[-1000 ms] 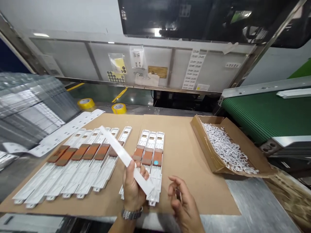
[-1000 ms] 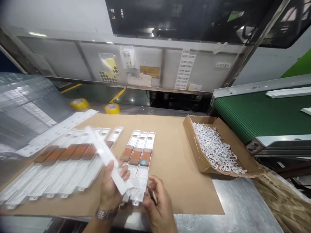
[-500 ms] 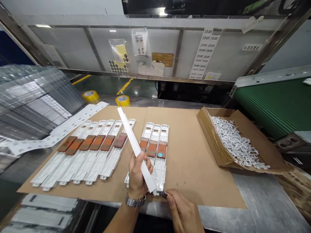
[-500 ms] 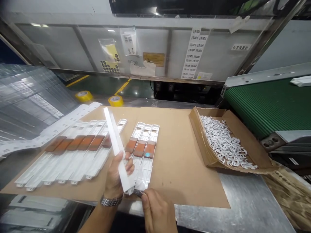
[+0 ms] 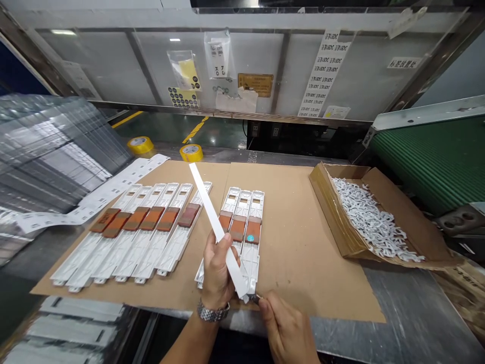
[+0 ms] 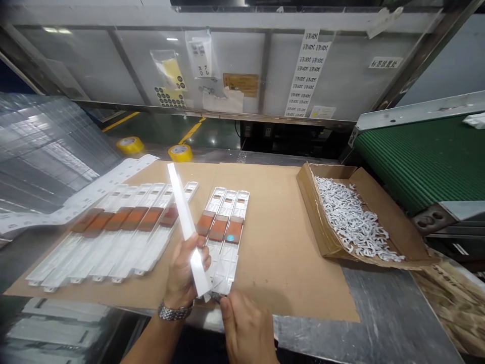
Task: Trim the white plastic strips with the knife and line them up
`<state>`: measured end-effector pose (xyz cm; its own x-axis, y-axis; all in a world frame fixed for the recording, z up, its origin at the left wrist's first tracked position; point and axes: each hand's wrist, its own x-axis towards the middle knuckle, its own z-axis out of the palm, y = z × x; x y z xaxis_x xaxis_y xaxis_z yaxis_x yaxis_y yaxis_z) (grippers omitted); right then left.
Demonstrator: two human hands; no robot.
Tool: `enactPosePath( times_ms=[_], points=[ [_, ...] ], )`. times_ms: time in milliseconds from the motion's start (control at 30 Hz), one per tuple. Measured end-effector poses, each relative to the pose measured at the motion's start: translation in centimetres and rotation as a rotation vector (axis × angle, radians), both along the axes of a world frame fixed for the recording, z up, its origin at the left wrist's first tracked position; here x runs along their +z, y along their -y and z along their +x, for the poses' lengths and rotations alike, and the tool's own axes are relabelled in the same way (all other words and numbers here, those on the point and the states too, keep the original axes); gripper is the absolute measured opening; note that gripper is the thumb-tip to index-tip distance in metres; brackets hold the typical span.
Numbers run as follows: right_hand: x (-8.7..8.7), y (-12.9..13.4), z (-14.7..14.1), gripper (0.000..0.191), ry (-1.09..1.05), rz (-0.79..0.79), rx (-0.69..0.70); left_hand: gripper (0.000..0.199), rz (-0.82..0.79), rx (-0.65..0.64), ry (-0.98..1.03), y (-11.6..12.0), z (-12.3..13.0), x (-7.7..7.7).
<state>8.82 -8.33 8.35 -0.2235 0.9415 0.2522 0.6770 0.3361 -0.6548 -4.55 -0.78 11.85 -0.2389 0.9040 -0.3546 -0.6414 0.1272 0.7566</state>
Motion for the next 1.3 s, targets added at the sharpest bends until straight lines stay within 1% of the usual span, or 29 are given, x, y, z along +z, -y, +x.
enactPosePath(
  times_ms=[300, 667, 900, 1167, 1300],
  points=[
    [-0.03, -0.06, -0.01, 0.038, 0.008, 0.003, -0.005, 0.031, 0.002, 0.002, -0.017, -0.15, 0.18, -0.02],
    [-0.08, 0.02, 0.08, 0.037, 0.040, 0.009, -0.015, 0.030, -0.010, 0.013, -0.043, -0.08, 0.13, -0.04],
    [-0.01, -0.02, 0.43, 0.038, 0.055, -0.001, 0.007, 0.029, -0.010, 0.015, -0.052, -0.09, 0.43, -0.06],
    [-0.02, -0.14, 0.68, 0.040, 0.041, -0.055, 0.026, 0.036, 0.022, 0.004, -0.050, -0.18, 0.61, -0.21],
    [-0.36, 0.04, 0.59, 0.039, 0.083, -0.037, 0.069, 0.033, 0.022, 0.026, -0.071, -0.38, 0.65, 0.07]
  ],
)
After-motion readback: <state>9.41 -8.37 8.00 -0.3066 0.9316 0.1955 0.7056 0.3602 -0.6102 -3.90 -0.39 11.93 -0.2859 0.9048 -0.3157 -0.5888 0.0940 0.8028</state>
